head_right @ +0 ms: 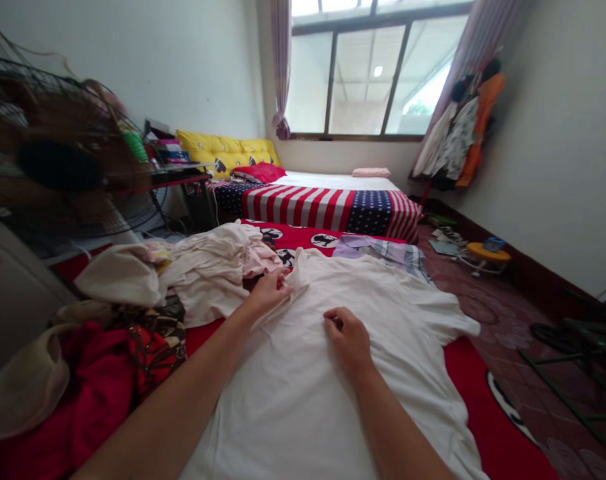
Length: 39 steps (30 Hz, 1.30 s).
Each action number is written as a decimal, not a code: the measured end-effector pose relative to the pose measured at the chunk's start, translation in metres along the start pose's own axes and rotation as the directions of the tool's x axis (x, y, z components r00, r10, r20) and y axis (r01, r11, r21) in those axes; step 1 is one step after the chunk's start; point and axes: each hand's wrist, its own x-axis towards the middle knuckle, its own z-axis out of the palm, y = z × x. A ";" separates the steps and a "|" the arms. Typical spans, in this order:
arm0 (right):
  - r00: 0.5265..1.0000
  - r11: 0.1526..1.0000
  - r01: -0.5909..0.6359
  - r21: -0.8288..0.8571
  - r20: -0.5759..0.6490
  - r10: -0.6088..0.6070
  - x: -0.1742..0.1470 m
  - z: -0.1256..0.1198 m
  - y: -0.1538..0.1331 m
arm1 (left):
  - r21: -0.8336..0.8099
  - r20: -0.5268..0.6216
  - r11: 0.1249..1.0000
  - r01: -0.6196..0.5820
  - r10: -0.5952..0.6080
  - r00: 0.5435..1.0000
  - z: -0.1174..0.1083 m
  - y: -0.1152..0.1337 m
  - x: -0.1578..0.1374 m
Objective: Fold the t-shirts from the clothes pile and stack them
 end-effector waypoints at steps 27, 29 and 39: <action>0.947 0.813 0.258 -0.522 0.303 -0.106 0.039 0.036 -0.105 | 0.284 0.278 0.946 0.156 -0.236 0.931 -0.108 -0.013 -0.226; 0.942 0.798 0.231 -0.557 0.332 -0.040 0.047 0.049 -0.106 | 0.258 0.283 0.950 0.174 -0.247 0.927 -0.109 -0.013 -0.230; 0.984 0.888 -0.088 -0.450 0.098 0.147 0.109 0.018 -0.072 | 0.019 0.294 0.984 0.179 -0.176 0.939 -0.110 -0.015 -0.235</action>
